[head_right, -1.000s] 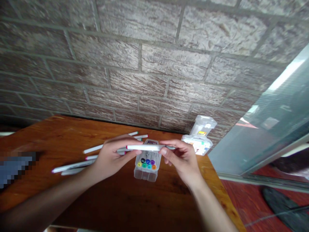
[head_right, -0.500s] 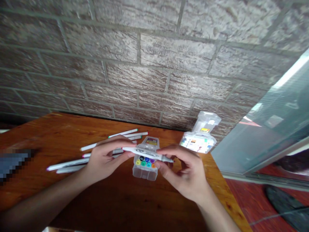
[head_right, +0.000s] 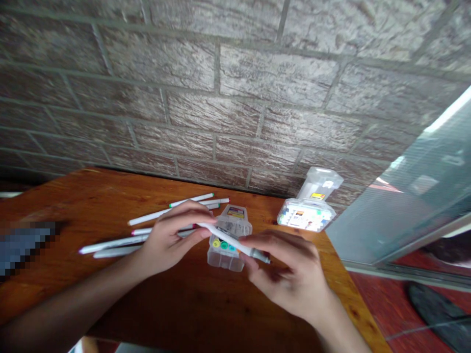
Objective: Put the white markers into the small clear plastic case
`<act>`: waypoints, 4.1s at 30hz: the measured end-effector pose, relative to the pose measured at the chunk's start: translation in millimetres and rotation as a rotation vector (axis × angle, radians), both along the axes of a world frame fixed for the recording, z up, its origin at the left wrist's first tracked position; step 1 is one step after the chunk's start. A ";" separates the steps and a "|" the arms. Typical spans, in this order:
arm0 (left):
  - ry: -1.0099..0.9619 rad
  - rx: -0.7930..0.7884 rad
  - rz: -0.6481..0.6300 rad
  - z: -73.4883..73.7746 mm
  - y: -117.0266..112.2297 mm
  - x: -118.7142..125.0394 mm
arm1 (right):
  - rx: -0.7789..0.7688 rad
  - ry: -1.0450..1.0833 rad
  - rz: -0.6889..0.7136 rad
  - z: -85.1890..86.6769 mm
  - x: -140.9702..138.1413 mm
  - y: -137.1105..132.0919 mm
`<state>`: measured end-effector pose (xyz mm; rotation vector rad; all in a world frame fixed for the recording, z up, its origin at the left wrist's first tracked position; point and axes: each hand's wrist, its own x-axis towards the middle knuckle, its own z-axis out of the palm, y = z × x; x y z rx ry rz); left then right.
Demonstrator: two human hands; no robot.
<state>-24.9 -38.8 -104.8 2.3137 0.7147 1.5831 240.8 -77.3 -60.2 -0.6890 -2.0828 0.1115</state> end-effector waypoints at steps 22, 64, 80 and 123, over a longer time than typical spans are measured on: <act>0.026 -0.173 0.107 -5.5 -2.4 -3.2 | 0.206 -0.335 -0.296 14.2 -14.2 -29.1; 0.114 -0.139 0.093 -5.6 -3.5 -1.0 | 0.005 -0.529 -0.274 1.1 -26.6 5.2; 0.124 -0.155 0.194 -15.7 10.4 -5.9 | -0.174 0.197 -0.456 -31.9 16.7 48.9; 0.065 -0.395 0.429 -30.8 49.2 -31.9 | -0.393 0.197 -0.417 -97.2 20.2 123.2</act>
